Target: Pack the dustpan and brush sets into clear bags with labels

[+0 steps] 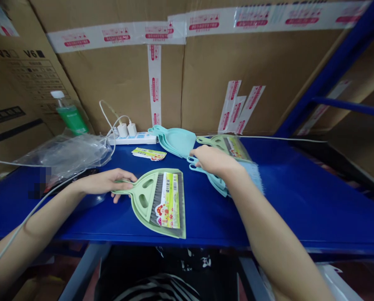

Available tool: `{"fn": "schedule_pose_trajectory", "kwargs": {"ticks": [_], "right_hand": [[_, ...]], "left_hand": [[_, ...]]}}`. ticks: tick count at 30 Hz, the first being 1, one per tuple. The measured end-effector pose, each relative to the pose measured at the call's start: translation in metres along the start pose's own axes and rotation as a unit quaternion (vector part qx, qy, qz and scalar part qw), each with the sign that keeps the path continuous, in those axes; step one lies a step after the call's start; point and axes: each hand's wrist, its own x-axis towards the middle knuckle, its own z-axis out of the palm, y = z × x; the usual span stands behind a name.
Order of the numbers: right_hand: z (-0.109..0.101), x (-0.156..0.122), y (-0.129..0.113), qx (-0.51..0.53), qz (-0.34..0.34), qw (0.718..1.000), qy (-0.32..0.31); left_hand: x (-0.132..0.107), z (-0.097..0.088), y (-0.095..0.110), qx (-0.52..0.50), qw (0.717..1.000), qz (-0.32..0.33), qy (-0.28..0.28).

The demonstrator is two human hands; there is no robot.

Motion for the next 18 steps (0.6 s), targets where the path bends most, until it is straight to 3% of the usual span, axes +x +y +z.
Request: {"fn": "schedule_pose_trajectory", "kwargs": {"ticks": [10, 18], "right_hand": [[-0.002, 0.000, -0.015, -0.026, 0.052, 0.997, -0.059], [0.000, 0.000, 0.002, -0.018, 0.030, 0.999, -0.014]], "left_hand": [[-0.001, 0.000, 0.001, 0.011, 1.000, -0.002, 0.006], [-0.001, 0.000, 0.002, 0.006, 1.000, 0.001, 0.001]]}}
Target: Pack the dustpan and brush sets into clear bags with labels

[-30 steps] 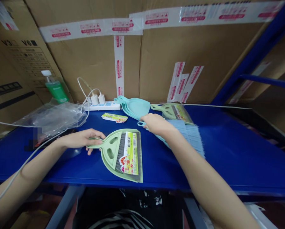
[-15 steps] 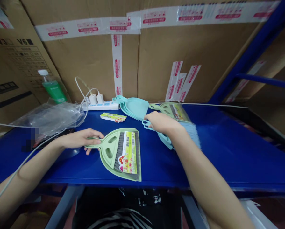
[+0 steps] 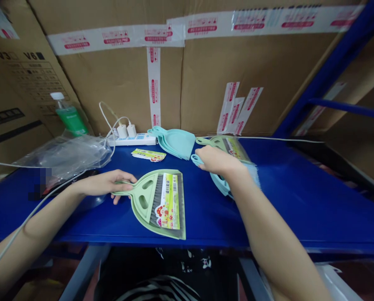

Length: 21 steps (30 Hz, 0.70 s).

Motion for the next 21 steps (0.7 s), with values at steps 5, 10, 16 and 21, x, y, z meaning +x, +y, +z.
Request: {"fn": "schedule_pose_trajectory", "kwargs": {"ticks": [5, 10, 16, 21], "right_hand": [[0.001, -0.002, 0.012, 0.004, 0.015, 1.000, 0.003], [0.001, -0.003, 0.014, -0.005, 0.028, 1.000, -0.013], [0.002, 0.002, 0.003, -0.017, 0.056, 0.998, -0.036], [0.006, 0.006, -0.002, -0.007, 0.059, 0.997, -0.046]], "left_hand": [[0.000, 0.001, 0.000, 0.001, 1.000, 0.002, 0.003], [0.000, 0.000, -0.001, 0.001, 1.000, 0.005, 0.004], [0.000, 0.000, -0.001, 0.006, 1.000, -0.003, 0.005], [0.000, 0.000, 0.000, -0.004, 1.000, 0.007, 0.003]]}}
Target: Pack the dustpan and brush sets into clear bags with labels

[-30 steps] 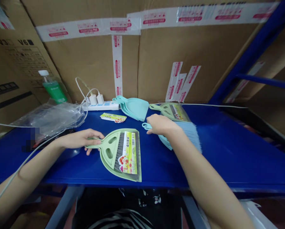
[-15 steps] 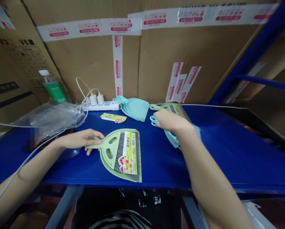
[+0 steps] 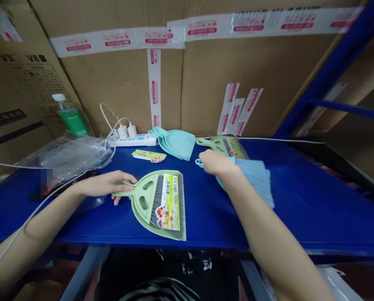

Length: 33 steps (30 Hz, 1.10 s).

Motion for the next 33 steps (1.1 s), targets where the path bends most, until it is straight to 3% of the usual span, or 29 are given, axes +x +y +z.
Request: {"fn": "schedule_pose_trajectory", "kwargs": {"ticks": [9, 13, 15, 17, 20, 23, 25, 27, 29, 31, 33], "right_hand": [[0.002, 0.000, 0.003, 0.019, -0.020, 1.000, 0.006], [0.000, -0.003, -0.007, 0.012, -0.031, 0.998, 0.046], [0.001, -0.006, -0.016, 0.025, -0.073, 0.993, 0.094], [0.003, -0.010, -0.028, 0.066, -0.158, 0.975, 0.139], [0.008, -0.014, -0.045, 0.129, -0.283, 0.938, 0.156], [0.013, -0.012, -0.056, 0.134, -0.304, 0.932, 0.144], [0.016, -0.008, -0.059, 0.124, -0.288, 0.939, 0.141], [0.017, -0.002, -0.061, 0.119, -0.270, 0.945, 0.141], [0.017, 0.003, -0.062, 0.122, -0.249, 0.950, 0.146], [0.017, 0.008, -0.062, 0.131, -0.228, 0.953, 0.151], [0.019, 0.011, -0.063, 0.146, -0.221, 0.953, 0.150]], "left_hand": [[0.002, 0.002, -0.005, -0.027, 1.000, 0.009, 0.004], [0.003, 0.004, -0.006, -0.050, 0.999, 0.013, 0.011], [0.002, 0.005, -0.005, -0.053, 0.998, 0.010, 0.008], [0.002, 0.006, -0.004, -0.049, 0.999, 0.008, -0.003], [0.002, 0.006, -0.004, -0.021, 1.000, 0.011, -0.011], [0.002, 0.005, -0.003, 0.043, 0.998, 0.036, 0.018], [0.002, 0.004, -0.001, 0.112, 0.990, 0.058, 0.069], [0.002, 0.002, 0.002, 0.183, 0.971, 0.058, 0.146], [-0.001, -0.001, 0.006, 0.267, 0.932, 0.016, 0.246], [-0.004, -0.005, 0.009, 0.377, 0.856, -0.058, 0.348], [-0.007, -0.009, 0.009, 0.474, 0.768, -0.145, 0.405]]}}
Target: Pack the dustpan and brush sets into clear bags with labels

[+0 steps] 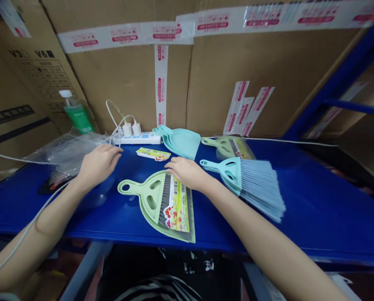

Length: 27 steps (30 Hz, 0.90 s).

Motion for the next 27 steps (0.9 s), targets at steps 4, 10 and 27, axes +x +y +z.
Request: {"fn": "schedule_pose_trajectory", "kwargs": {"ticks": [4, 10, 27], "right_hand": [[0.005, 0.002, 0.003, 0.034, -0.009, 0.999, 0.004], [0.009, 0.004, 0.008, 0.084, -0.034, 0.996, 0.021], [0.011, 0.005, 0.022, 0.073, 0.014, 0.997, 0.004]], "left_hand": [[0.001, -0.001, -0.007, 0.146, 0.986, -0.062, -0.042], [0.005, -0.001, -0.011, 0.142, 0.986, -0.073, -0.043], [0.007, 0.003, -0.017, 0.149, 0.982, -0.086, -0.077]]}}
